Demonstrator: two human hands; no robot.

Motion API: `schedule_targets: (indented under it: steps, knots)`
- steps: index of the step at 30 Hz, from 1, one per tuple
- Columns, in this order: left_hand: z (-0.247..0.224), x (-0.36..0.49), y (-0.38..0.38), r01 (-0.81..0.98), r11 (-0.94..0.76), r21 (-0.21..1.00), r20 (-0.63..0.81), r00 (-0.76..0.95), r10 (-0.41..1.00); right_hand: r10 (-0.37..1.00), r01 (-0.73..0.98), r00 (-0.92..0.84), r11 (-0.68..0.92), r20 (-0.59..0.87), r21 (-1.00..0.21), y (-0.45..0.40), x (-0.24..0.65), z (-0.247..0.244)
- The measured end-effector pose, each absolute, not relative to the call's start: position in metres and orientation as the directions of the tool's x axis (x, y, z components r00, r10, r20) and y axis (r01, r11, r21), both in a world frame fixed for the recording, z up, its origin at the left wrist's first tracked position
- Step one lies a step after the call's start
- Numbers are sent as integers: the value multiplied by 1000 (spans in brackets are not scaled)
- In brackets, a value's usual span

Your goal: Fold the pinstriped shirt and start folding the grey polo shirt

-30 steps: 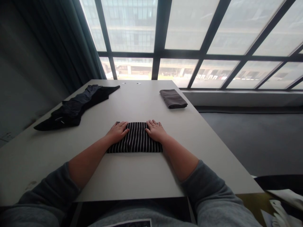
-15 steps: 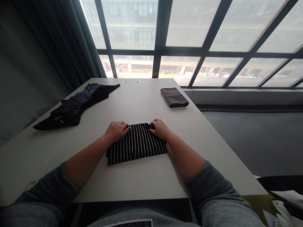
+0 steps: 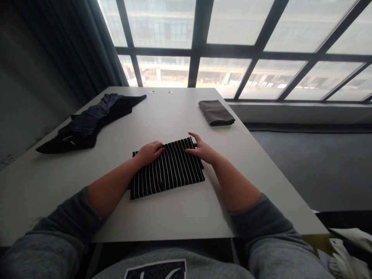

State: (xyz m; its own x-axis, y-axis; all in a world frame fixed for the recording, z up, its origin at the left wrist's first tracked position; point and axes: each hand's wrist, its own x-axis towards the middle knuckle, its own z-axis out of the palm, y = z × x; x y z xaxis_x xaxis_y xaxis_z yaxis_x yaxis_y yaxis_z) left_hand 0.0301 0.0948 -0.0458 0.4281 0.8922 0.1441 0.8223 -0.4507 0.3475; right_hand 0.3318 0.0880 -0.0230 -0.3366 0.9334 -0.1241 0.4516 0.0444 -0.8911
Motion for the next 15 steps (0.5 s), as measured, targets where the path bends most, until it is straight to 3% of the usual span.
schedule_targets:
  steps: [4, 7, 10, 15]
  knots:
    - [-50, 26, 97, 848, -394, 356, 151, 363, 919, 909, 472, -404, 111, -103, -875, 88, 343, -16]
    - [-53, 25, 99, 862, -356, 361, 141, 327, 934, 826, 477, -553, 202, -113, -856, 86, 343, -9]
    - [-53, 20, 103, 850, -380, 366, 114, 364, 924, 747, 553, -651, 343, -136, -760, 84, 335, -5]
    - [-53, 0, 113, 811, -453, 370, 63, 465, 883, 752, 600, -639, 354, -163, -718, 95, 319, 0]
